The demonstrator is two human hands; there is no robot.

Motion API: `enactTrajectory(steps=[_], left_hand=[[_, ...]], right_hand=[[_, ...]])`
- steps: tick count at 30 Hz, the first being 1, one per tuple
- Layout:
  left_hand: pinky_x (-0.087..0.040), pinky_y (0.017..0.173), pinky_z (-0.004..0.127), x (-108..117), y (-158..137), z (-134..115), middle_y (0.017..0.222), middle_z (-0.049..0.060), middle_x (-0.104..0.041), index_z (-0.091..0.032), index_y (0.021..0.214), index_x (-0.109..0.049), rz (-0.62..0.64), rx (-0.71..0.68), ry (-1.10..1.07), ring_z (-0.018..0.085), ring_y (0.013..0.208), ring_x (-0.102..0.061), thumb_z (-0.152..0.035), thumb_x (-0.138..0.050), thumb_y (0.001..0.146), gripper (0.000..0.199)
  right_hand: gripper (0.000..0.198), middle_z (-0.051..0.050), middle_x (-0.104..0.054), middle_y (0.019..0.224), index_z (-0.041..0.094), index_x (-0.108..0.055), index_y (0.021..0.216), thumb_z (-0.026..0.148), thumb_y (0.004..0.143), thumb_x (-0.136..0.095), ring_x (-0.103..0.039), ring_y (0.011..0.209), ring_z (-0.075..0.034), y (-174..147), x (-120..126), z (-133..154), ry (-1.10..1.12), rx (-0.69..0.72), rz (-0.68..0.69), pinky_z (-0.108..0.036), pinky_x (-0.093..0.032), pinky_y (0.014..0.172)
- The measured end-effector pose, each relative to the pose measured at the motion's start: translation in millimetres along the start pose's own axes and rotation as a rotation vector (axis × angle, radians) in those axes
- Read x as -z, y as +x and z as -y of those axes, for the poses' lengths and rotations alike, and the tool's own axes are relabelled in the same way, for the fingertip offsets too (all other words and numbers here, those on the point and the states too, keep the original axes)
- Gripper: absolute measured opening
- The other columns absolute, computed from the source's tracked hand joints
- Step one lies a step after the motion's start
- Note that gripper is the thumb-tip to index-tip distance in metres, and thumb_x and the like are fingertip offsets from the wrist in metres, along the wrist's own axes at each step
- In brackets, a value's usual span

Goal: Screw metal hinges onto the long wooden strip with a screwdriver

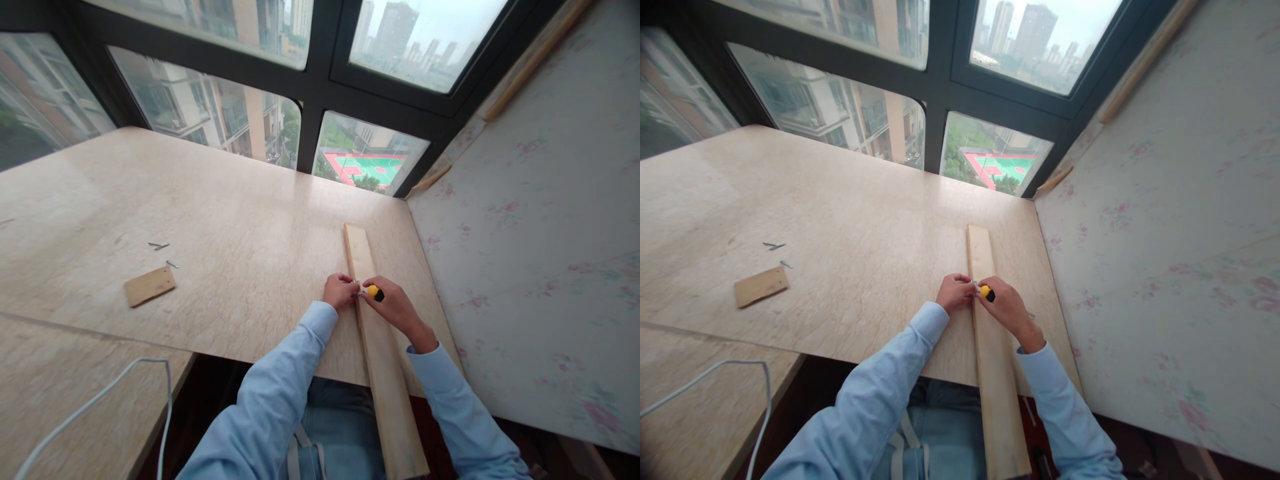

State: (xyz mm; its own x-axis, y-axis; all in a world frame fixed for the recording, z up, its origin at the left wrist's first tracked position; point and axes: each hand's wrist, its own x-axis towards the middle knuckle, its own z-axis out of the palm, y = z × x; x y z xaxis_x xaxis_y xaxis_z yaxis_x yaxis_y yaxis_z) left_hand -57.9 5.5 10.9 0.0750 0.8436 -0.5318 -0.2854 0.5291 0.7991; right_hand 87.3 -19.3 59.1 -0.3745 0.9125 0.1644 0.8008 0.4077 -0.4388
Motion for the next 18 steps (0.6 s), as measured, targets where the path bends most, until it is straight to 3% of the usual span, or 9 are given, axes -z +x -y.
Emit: enactTrajectory(steps=[3,7,13,18], left_hand=[[-0.050,0.053,0.025,-0.1,0.7,1.0,0.059,-0.001,-0.059,-0.014,0.079,-0.054,0.001,-0.005,0.001,0.013,0.053,-0.059,-0.008,-0.073,0.063,0.026],[-0.051,0.054,0.024,0.2,-0.8,0.3,0.061,0.000,-0.061,-0.014,0.080,-0.055,0.004,-0.003,0.000,0.014,0.056,-0.062,-0.010,-0.076,0.064,0.027],[-0.050,0.052,0.022,0.1,-2.1,-1.6,0.061,0.001,-0.062,-0.014,0.079,-0.055,-0.001,-0.003,0.019,0.013,0.058,-0.061,-0.012,-0.076,0.066,0.025],[-0.051,0.054,0.024,0.3,-1.1,0.3,0.060,0.000,-0.061,-0.015,0.080,-0.056,0.000,-0.014,-0.004,0.013,0.056,-0.061,-0.010,-0.077,0.062,0.028]], right_hand=[[0.019,-0.009,-0.073,0.094,0.020,-0.065,0.095,0.034,0.087,-0.056,-0.068,0.084,-0.024,0.2,0.8,3.1,-0.077,-0.082,-0.030,-0.034,-0.050,0.075],[0.017,-0.007,-0.074,0.088,0.022,-0.067,0.095,0.031,0.088,-0.055,-0.069,0.078,-0.023,0.7,1.8,8.8,-0.132,-0.123,-0.005,-0.031,-0.049,0.067],[0.027,-0.006,-0.074,0.101,0.024,-0.066,0.101,0.013,0.079,-0.054,-0.069,0.092,-0.023,0.3,2.1,10.0,-0.059,-0.035,0.048,-0.033,-0.051,0.079],[0.019,-0.009,-0.072,0.100,0.021,-0.064,0.100,0.028,0.083,-0.058,-0.067,0.093,-0.024,-1.4,1.3,6.2,-0.022,-0.024,-0.029,-0.035,-0.051,0.082]])
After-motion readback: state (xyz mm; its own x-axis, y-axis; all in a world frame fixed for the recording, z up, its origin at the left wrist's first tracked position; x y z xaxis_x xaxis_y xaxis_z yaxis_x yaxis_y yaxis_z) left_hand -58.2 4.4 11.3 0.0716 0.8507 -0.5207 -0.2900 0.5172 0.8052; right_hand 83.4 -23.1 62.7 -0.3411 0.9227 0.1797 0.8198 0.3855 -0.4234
